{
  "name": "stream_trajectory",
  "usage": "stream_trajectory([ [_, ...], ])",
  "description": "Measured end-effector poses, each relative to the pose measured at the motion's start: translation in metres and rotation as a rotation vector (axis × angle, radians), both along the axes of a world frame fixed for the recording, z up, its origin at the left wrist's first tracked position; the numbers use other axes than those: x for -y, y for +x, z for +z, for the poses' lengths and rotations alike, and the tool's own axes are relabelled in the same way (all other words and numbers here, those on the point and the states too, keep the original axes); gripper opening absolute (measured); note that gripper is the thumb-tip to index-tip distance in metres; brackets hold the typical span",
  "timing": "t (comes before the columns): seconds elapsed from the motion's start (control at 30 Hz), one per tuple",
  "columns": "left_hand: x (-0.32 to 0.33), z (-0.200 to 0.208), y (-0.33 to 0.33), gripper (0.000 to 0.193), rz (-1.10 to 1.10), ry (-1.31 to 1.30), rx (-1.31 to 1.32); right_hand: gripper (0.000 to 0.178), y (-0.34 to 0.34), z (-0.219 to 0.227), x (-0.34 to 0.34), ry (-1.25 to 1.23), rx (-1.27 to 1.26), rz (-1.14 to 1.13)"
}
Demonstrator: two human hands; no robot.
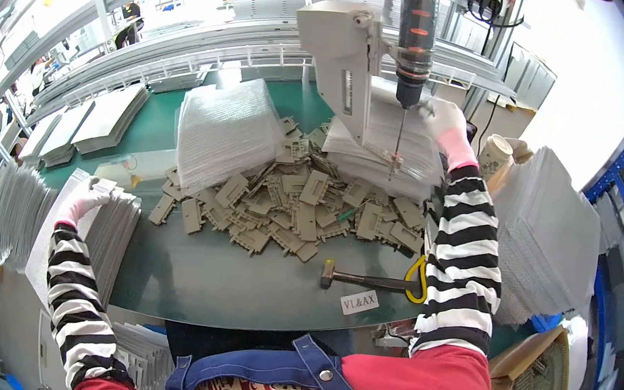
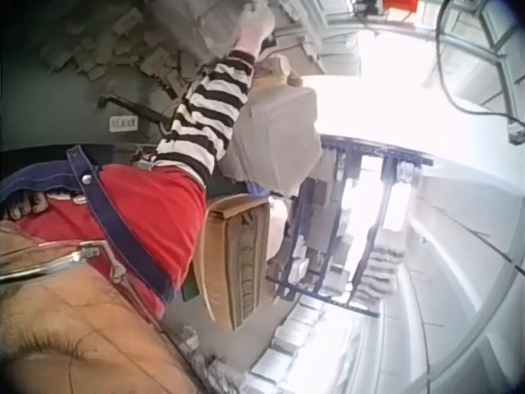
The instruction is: Assembling air filters by attaching metal frames and handles using an electric screwdriver.
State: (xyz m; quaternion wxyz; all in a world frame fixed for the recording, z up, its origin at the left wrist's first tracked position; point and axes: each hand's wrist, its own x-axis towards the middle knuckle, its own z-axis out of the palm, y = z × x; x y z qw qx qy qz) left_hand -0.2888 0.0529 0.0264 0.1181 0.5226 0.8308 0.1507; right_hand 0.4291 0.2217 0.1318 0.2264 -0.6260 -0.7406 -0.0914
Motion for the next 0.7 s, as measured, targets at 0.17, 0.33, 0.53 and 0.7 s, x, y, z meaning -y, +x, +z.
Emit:
stream_trajectory([
  [0.17, 0.008, 0.035, 0.049, 0.087, 0.014, -0.121, -0.083, 0.062, 0.042, -0.023, -0.032, -0.385, -0.143, 0.327],
  [0.33, 0.014, 0.033, 0.016, 0.086, -0.013, 0.151, 0.225, 0.087, 0.048, -0.052, -0.036, -0.614, 0.032, -0.283],
  [0.53, 0.042, 0.057, 0.047, 0.098, 0.097, 0.619, -0.431, 0.062, 0.028, -0.044, -0.025, 0.005, 0.156, -0.471],
  [0.7, 0.067, 0.089, 0.097, 0.103, 0.242, 0.344, -1.113, 0.032, 0.067, -0.037, -0.015, -0.487, -1.140, -0.093],
])
